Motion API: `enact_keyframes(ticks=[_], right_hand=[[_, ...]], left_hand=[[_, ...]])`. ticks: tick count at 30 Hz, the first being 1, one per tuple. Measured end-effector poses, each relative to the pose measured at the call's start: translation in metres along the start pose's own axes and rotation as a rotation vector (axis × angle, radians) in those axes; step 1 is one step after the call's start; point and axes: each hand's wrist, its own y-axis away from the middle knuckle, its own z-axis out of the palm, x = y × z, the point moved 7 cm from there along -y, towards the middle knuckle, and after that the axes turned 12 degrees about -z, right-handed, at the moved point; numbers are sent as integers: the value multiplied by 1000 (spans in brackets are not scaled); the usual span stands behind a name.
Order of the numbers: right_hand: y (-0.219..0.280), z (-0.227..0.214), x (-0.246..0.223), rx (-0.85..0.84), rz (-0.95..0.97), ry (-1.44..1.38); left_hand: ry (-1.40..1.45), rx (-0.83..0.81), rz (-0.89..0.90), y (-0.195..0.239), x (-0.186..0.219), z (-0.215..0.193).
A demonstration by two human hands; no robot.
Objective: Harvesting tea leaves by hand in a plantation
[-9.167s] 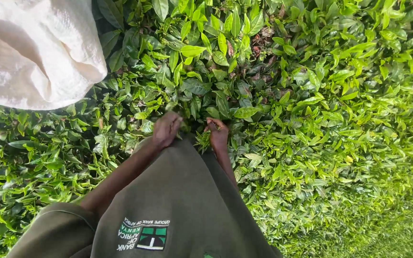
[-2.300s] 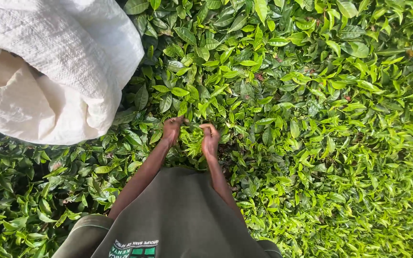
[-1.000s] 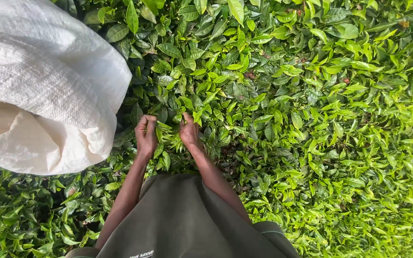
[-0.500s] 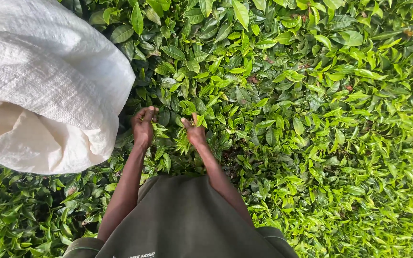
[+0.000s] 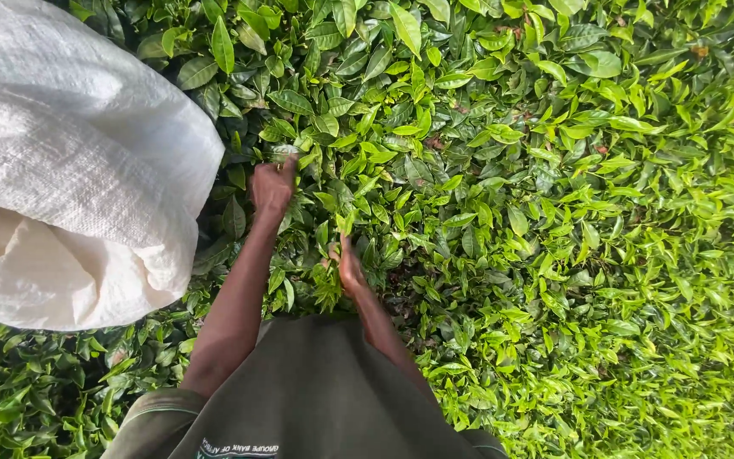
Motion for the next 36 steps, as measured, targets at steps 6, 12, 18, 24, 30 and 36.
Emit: enact_keyframes(ticks=[6,12,18,24,30,36], right_hand=[[-52,-45,78,494,-246,-123],[-104,17,34,-32,-20,-819],[-63,-13,-37,449,-624,3],[-62,-64,3,841,-367,110],[-78,-69,-23,584,-457,183],[-65,-68,-62,494,-564,255]], left_hand=[[166,153,276,94,52,-59],[426,-21,259,148,-24,-45],[744,-164,17,125,-95,-31],[753,-100,-23,121,-93,-36],[702,-143,-48,138,-68,-36],[638,-175,-123,147,-79,-45]])
